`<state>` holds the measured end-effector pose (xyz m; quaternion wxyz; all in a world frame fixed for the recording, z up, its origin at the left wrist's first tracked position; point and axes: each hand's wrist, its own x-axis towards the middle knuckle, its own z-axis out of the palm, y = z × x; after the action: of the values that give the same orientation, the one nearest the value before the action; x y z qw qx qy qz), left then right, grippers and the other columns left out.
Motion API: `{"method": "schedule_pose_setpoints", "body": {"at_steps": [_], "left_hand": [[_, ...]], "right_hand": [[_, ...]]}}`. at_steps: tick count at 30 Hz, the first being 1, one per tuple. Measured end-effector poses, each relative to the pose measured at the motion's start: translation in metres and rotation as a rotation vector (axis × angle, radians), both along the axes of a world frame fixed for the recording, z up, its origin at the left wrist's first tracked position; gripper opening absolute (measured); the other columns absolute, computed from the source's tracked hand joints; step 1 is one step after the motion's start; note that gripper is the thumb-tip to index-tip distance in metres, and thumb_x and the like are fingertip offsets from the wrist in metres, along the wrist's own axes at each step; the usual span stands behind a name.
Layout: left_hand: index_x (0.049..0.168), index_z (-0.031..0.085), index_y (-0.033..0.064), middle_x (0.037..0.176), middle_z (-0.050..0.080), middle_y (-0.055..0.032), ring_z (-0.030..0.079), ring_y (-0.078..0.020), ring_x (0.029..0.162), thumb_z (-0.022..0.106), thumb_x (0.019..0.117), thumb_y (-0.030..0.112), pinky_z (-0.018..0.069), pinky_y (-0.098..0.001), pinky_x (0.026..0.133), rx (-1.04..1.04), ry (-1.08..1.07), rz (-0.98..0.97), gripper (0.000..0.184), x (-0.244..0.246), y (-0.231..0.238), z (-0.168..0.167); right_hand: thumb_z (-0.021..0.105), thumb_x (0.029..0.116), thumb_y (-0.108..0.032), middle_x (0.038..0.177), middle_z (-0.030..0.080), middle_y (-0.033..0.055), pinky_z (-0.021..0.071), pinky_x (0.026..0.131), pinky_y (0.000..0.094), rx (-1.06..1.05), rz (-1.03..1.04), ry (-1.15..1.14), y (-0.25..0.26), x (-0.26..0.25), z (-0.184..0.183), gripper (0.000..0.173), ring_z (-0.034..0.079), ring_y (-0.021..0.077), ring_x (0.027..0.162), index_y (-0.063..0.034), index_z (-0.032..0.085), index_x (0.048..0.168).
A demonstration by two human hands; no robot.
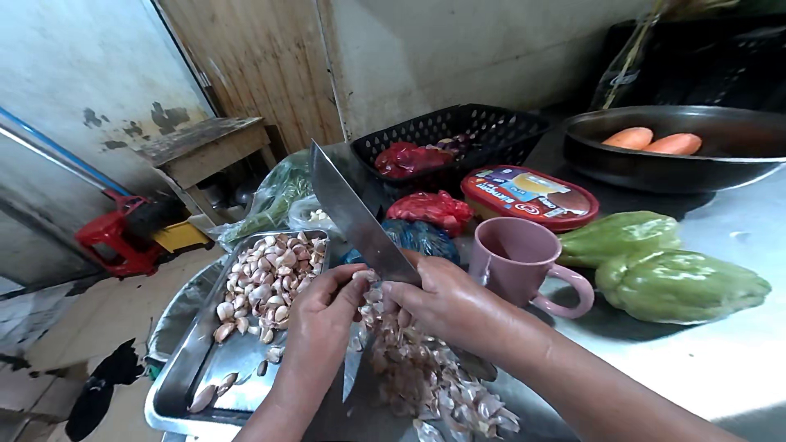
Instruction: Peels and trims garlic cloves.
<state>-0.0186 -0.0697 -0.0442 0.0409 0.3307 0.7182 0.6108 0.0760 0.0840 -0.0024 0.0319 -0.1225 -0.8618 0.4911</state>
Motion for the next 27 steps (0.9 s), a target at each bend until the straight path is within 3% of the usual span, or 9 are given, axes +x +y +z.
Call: {"method": "schedule_pose_setpoints", "body": {"at_steps": [6, 10, 13, 17, 23, 27], "left_hand": [[0.11, 0.07, 0.0017, 0.087, 0.069, -0.0078, 0.066, -0.0134, 0.068, 0.054, 0.1041, 0.007, 0.0571, -0.0262, 0.064, 0.102, -0.369, 0.082, 0.017, -0.017, -0.005, 0.012], [0.111, 0.068, 0.0017, 0.092, 0.067, -0.0093, 0.064, -0.0143, 0.069, 0.055, 0.102, 0.002, 0.0559, -0.027, 0.064, 0.17, -0.513, 0.01, 0.015, -0.014, -0.003, 0.015], [0.113, 0.065, 0.0017, 0.092, 0.068, -0.0108, 0.065, -0.0152, 0.07, 0.054, 0.1006, -0.002, 0.0565, -0.0273, 0.065, 0.19, -0.549, -0.018, 0.017, -0.009, -0.001, 0.016], [0.107, 0.067, 0.0014, 0.087, 0.068, -0.0102, 0.065, -0.0149, 0.069, 0.056, 0.1008, 0.001, 0.0574, -0.027, 0.065, 0.146, -0.565, -0.052, 0.013, -0.002, 0.002, 0.017], [0.102, 0.07, 0.0021, 0.086, 0.068, -0.009, 0.066, -0.0141, 0.068, 0.059, 0.0983, 0.001, 0.0577, -0.0265, 0.064, 0.092, -0.49, -0.081, 0.011, 0.001, 0.001, 0.014], [0.1, 0.068, 0.0018, 0.083, 0.068, -0.0093, 0.065, -0.0144, 0.065, 0.058, 0.099, 0.0, 0.0572, -0.0269, 0.062, 0.098, -0.527, -0.051, 0.01, 0.001, 0.003, 0.015]], "right_hand": [[0.055, 0.1067, -0.016, 0.077, 0.071, -0.0015, 0.0485, 0.049, 0.0224, -0.015, -0.135, 0.131, 0.012, 0.007, 0.001, 0.014, 0.059, 0.0062, 0.054, -0.0115, 0.065, 0.115], [0.054, 0.1079, -0.023, 0.083, 0.068, 0.0013, 0.0536, 0.064, 0.03, 0.16, -0.045, -0.067, 0.008, 0.003, 0.004, 0.021, 0.062, 0.0104, 0.066, -0.0109, 0.068, 0.117], [0.055, 0.1072, -0.024, 0.086, 0.07, 0.0006, 0.0541, 0.065, 0.0309, 0.167, -0.032, -0.099, 0.009, 0.002, 0.001, 0.021, 0.064, 0.0104, 0.068, -0.0139, 0.069, 0.118], [0.056, 0.1064, -0.023, 0.087, 0.069, 0.0022, 0.0558, 0.065, 0.0346, 0.173, -0.015, -0.062, 0.005, 0.001, -0.003, 0.025, 0.065, 0.0131, 0.069, -0.0155, 0.061, 0.13], [0.053, 0.1072, -0.025, 0.079, 0.064, 0.0003, 0.0514, 0.064, 0.0324, 0.301, 0.05, 0.004, 0.004, 0.003, -0.005, 0.026, 0.061, 0.0112, 0.069, -0.0162, 0.065, 0.128], [0.053, 0.1068, -0.024, 0.08, 0.065, 0.0027, 0.0526, 0.066, 0.0374, 0.381, 0.067, 0.044, 0.003, 0.003, -0.007, 0.026, 0.063, 0.0158, 0.072, -0.0162, 0.064, 0.129]]}}
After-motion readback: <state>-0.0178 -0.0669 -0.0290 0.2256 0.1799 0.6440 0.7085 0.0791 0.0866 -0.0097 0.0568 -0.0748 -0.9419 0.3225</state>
